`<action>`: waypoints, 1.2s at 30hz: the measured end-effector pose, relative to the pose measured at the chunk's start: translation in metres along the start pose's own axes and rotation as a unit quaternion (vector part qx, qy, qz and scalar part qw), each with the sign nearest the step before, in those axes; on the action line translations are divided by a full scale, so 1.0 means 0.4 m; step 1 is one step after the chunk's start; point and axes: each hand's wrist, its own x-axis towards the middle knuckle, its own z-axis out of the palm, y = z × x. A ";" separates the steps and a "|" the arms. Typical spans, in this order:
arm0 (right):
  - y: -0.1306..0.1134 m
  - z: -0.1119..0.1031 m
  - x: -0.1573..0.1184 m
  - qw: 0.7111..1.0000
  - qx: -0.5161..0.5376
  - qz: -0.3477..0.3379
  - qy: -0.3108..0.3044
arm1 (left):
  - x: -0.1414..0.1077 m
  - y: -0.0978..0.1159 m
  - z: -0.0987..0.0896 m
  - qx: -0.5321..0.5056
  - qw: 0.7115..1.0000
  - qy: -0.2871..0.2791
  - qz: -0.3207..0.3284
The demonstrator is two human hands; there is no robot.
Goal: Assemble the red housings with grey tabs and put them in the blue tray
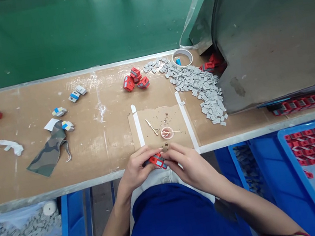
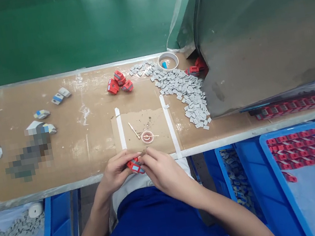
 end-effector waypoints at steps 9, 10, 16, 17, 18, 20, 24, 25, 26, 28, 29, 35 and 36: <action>0.013 0.015 -0.001 0.952 0.260 0.161 0.004 | 0.007 0.004 0.001 -0.007 1.000 0.011 0.019; 0.016 0.018 -0.001 0.947 0.275 0.169 -0.002 | 0.008 0.004 0.000 -0.008 1.000 0.010 0.027; 0.049 0.046 -0.009 0.867 0.415 0.263 -0.084 | -0.002 -0.002 -0.006 0.006 0.997 -0.016 0.071; 0.053 0.050 -0.011 0.858 0.425 0.274 -0.089 | -0.004 -0.004 -0.006 0.016 0.997 -0.021 0.076; 0.056 0.052 -0.014 0.854 0.430 0.280 -0.091 | -0.005 -0.005 -0.006 0.026 0.996 -0.025 0.084; 0.058 0.051 -0.022 0.856 0.427 0.278 -0.090 | -0.004 -0.004 -0.005 0.043 0.993 -0.033 0.103; 0.048 0.041 -0.040 0.897 0.391 0.206 -0.030 | 0.001 0.015 0.005 0.080 0.988 0.007 0.132; 0.043 0.042 -0.045 0.903 0.387 0.184 -0.006 | 0.002 0.022 0.010 0.092 0.986 0.033 0.136; 0.038 0.045 -0.050 0.905 0.391 0.166 0.015 | 0.002 0.029 0.016 0.101 0.983 0.060 0.144; 0.029 0.056 -0.056 0.895 0.421 0.143 0.038 | 0.004 0.041 0.027 0.112 0.974 0.105 0.164; 0.026 0.062 -0.058 0.888 0.438 0.137 0.043 | 0.004 0.046 0.033 0.112 0.971 0.119 0.175; 0.009 0.067 -0.054 0.892 0.428 0.077 0.120 | -0.004 0.069 0.048 0.043 0.987 0.089 0.130; 0.008 0.063 -0.053 0.895 0.421 0.064 0.129 | -0.007 0.074 0.047 0.029 0.990 0.077 0.111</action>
